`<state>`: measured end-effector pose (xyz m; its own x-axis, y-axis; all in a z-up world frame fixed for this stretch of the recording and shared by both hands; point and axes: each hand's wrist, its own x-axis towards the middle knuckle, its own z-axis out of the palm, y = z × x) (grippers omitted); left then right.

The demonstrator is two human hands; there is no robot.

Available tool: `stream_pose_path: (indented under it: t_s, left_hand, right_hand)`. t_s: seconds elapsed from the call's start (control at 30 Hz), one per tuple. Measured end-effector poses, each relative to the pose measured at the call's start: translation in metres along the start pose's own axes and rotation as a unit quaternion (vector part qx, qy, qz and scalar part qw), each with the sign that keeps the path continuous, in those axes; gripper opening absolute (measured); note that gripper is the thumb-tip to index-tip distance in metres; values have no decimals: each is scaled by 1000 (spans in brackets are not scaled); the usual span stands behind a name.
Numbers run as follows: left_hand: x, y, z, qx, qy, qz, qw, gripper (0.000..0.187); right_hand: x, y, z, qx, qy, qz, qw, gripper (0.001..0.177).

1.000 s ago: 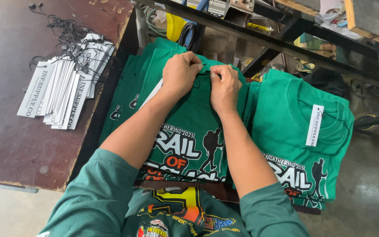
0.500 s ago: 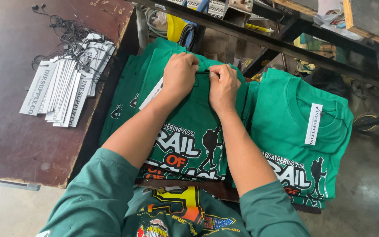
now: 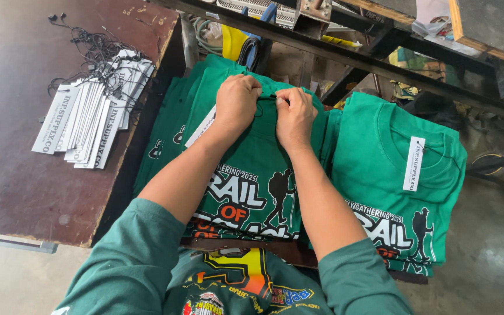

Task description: The person attaches white tags to the collars of green t-shirts by threading a black string through the collar and the tag. They repeat this process for multiple shirts, stacking the completed ones to the right.

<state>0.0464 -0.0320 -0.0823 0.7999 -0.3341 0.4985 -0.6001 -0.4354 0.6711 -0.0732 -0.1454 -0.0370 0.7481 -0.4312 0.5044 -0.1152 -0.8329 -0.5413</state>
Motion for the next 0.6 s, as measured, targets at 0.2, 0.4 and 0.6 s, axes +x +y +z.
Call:
stream_pose_path:
  t_s: [0.2,0.4,0.6]
  left_hand:
    - [-6,38,-32,41,-43,-22,998,8]
    - [1,36,-15,40,-50,-89,994,11]
    - [3,35,-8,48,-58,-114,991,10]
  right_hand:
    - [1,-1,0,6,-8,8,1000,13]
    - [3,4,2,8,-9,5,1000,11]
    - [3,0,-2,24,-18,10,999,9]
